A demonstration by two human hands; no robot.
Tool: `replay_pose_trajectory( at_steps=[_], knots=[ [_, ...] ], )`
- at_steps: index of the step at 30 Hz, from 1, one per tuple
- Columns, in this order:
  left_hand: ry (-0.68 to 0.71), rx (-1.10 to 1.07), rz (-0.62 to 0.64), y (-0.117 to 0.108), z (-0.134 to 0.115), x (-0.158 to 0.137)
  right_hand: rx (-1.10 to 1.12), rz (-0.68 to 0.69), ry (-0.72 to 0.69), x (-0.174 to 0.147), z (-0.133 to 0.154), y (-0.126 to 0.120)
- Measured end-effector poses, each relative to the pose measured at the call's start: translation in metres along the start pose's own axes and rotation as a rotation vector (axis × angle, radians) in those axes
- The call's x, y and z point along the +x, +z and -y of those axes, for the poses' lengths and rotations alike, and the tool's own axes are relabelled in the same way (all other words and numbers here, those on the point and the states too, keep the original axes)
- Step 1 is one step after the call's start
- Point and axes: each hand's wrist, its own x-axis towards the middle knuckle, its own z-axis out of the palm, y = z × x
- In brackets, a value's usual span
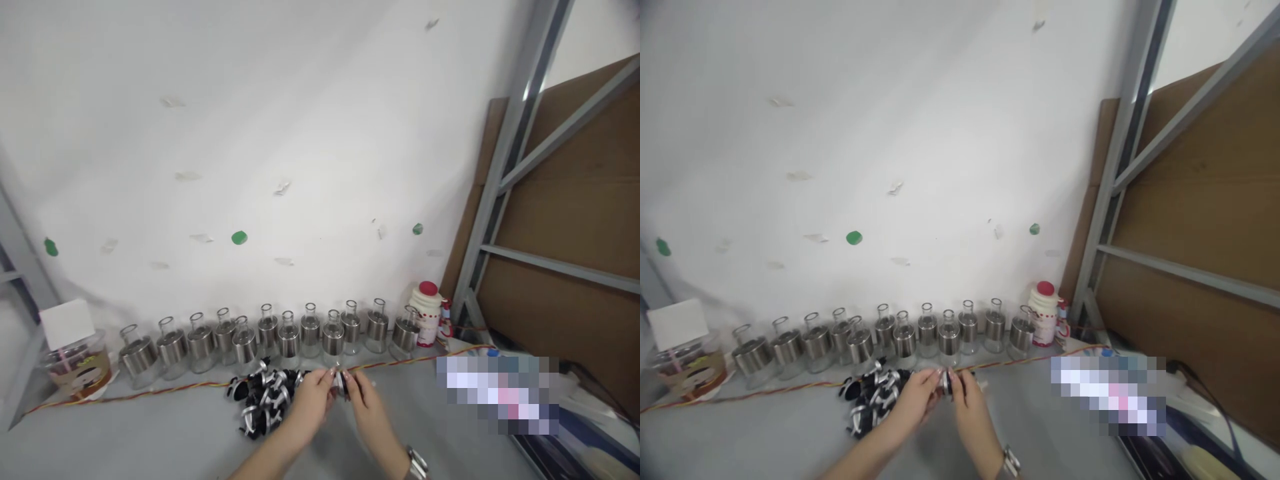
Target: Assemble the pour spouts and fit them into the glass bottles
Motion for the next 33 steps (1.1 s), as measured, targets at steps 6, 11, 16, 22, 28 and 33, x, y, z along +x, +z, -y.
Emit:
replay_pose_trajectory(
  at_steps=[6, 11, 16, 22, 28, 33],
  knots=[
    [-0.068, -0.131, 0.084, -0.002, -0.008, -0.002, -0.095, 0.018, -0.149, -0.001, 0.006, -0.004],
    [0.003, 0.023, -0.038, 0.001, -0.009, -0.008, -0.107, -0.019, -0.08, 0.002, 0.006, -0.007],
    [0.23, 0.359, -0.219, 0.001, -0.014, -0.023, 0.014, -0.052, 0.058, 0.003, 0.004, -0.004],
    [0.421, 0.686, -0.23, -0.003, -0.008, -0.03, 0.012, -0.123, 0.157, 0.013, -0.006, -0.009],
    [0.447, 0.853, -0.273, -0.02, -0.002, -0.026, -0.279, -0.347, 0.151, 0.04, -0.007, -0.057],
    [0.426, 0.917, -0.213, -0.015, 0.012, -0.03, -0.655, -0.263, 0.062, 0.038, -0.003, -0.063]
  ],
)
